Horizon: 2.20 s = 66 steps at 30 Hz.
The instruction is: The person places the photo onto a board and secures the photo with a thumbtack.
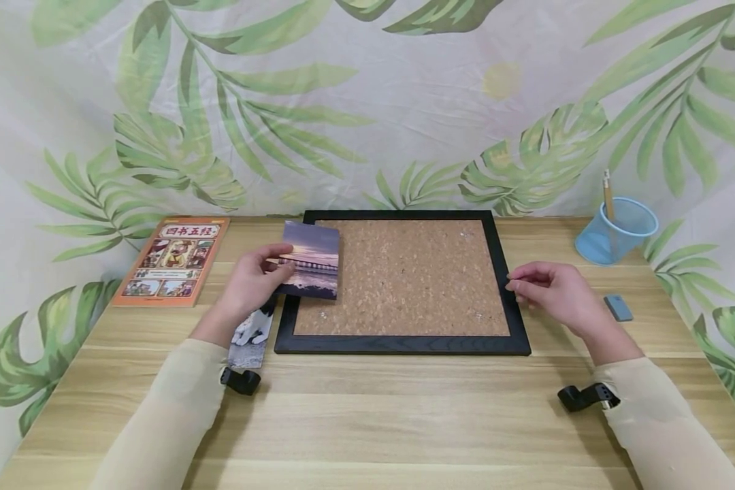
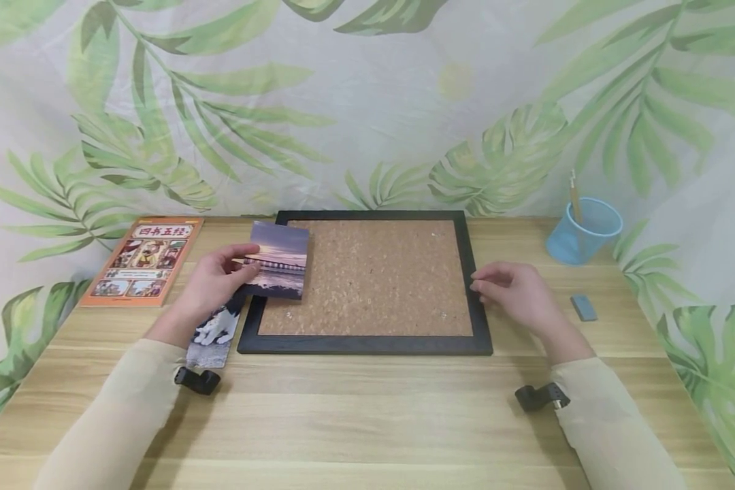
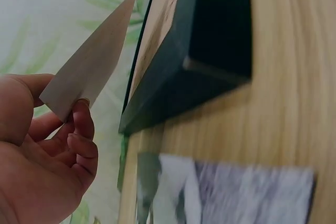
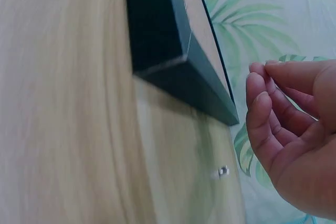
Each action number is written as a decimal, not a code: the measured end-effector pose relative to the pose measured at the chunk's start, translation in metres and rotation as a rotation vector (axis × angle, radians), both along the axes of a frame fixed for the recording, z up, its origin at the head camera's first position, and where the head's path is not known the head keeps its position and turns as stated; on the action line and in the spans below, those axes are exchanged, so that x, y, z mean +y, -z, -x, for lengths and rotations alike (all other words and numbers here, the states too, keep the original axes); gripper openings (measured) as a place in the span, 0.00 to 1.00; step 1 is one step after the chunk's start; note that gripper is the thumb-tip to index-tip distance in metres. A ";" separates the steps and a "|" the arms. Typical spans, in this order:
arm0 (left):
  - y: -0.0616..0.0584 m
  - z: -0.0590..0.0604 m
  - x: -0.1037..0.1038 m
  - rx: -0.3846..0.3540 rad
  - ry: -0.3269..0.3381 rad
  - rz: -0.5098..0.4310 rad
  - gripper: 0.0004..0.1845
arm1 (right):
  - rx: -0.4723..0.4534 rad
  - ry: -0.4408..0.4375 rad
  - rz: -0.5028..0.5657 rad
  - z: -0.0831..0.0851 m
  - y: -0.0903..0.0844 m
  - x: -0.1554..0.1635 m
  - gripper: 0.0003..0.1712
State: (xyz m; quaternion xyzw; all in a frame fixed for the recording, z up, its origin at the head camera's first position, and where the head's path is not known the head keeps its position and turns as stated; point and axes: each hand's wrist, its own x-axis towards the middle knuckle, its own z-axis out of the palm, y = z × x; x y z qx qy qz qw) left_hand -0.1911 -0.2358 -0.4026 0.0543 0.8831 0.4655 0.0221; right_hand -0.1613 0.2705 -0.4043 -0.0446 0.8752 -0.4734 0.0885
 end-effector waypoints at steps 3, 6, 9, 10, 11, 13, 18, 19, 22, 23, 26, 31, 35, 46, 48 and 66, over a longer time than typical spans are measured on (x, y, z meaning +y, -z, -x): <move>0.000 0.000 0.011 -0.033 0.023 0.007 0.24 | -0.007 -0.003 0.054 0.001 -0.003 -0.007 0.17; 0.001 0.000 0.020 -0.057 0.041 0.027 0.26 | -0.006 -0.014 0.091 0.004 -0.004 -0.014 0.18; 0.002 0.000 0.029 -0.066 0.068 0.029 0.28 | -0.010 -0.033 0.119 0.007 -0.005 -0.023 0.17; 0.002 0.000 0.031 -0.072 0.076 0.026 0.29 | -0.010 -0.040 0.126 0.008 -0.005 -0.026 0.17; 0.002 -0.001 0.034 -0.075 0.088 0.019 0.29 | -0.012 -0.046 0.135 0.009 -0.005 -0.029 0.16; 0.003 0.000 0.040 -0.082 0.112 0.004 0.31 | -0.015 -0.058 0.151 0.010 -0.005 -0.035 0.15; 0.004 0.002 0.054 -0.100 0.158 0.001 0.33 | -0.034 -0.070 0.171 0.015 -0.004 -0.047 0.16; 0.005 0.003 0.056 -0.105 0.162 0.014 0.33 | -0.040 -0.069 0.171 0.016 -0.003 -0.050 0.16; 0.007 0.005 0.061 -0.116 0.179 0.086 0.35 | -0.061 -0.074 0.165 0.019 -0.004 -0.057 0.17; 0.007 0.006 0.063 -0.116 0.185 0.116 0.35 | -0.070 -0.074 0.168 0.020 -0.004 -0.060 0.17; 0.006 0.008 0.067 -0.114 0.198 0.198 0.37 | -0.088 -0.081 0.187 0.024 -0.005 -0.068 0.17; 0.005 0.010 0.074 -0.093 0.233 0.312 0.39 | -0.120 -0.077 0.221 0.032 -0.006 -0.084 0.16; 0.006 0.012 0.079 -0.049 0.275 0.388 0.39 | -0.149 -0.078 0.250 0.040 -0.005 -0.100 0.15; 0.010 0.013 0.082 -0.041 0.287 0.484 0.40 | -0.176 -0.104 0.213 0.063 -0.001 -0.142 0.13; 0.011 0.013 0.082 -0.046 0.283 0.491 0.40 | -0.181 -0.104 0.215 0.068 0.001 -0.150 0.12; 0.012 0.011 0.083 -0.050 0.254 0.483 0.41 | -0.260 -0.108 0.293 0.109 0.004 -0.213 0.13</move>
